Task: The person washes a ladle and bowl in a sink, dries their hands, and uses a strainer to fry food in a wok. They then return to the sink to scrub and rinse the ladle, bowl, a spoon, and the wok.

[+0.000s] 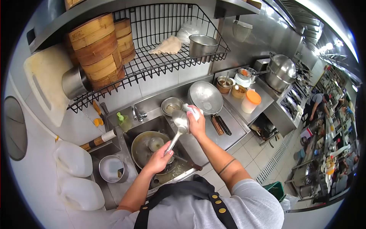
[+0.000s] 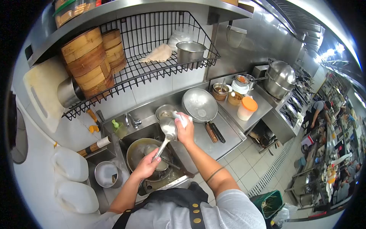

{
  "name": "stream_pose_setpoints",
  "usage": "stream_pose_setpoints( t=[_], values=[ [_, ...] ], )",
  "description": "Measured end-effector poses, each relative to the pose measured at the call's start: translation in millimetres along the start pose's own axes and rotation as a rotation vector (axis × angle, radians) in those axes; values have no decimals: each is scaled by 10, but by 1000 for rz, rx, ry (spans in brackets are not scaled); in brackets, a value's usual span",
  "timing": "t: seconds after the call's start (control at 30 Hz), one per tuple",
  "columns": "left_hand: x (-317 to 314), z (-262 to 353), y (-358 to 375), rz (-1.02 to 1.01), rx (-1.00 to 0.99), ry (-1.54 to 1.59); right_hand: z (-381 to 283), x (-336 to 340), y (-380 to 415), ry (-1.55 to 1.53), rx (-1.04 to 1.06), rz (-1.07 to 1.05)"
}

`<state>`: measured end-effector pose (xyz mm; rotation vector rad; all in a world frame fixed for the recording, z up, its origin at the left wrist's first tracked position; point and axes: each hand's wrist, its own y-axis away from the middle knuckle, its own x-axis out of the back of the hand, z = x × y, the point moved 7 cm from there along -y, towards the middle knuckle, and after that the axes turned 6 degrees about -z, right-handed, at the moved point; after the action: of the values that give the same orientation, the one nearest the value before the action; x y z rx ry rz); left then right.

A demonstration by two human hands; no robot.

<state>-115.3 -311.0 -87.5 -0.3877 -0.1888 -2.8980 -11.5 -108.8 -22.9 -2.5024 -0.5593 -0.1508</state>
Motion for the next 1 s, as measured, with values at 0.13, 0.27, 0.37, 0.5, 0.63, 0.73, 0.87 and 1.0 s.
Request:
stream_pose_setpoints(
  t=[0.13,0.27,0.37,0.5,0.63,0.73,0.87,1.0],
  values=[
    [43,117,-55,-73,6,7,-779,-198,243,386,630,-302],
    [7,116,-36,-133,123,205,-9,-43,-293,226,238,-198],
    [161,131,-93,-101,137,261,-778,-442,410,579,880,-520],
    [174,121,-183,-51,-88,-94,-747,-271,2,438,736,-196],
    [203,87,-87,-90,-7,-9,-297,-119,-315,191,277,-45],
    [202,71,-39,-119,-44,3,-822,-218,62,279,633,-297],
    [53,88,-11,-145,-116,-117,558,-295,-251,-739,-631,-316],
    [119,-96,-228,-46,-77,-147,989,-608,363,-1244,-1000,147]
  ],
)
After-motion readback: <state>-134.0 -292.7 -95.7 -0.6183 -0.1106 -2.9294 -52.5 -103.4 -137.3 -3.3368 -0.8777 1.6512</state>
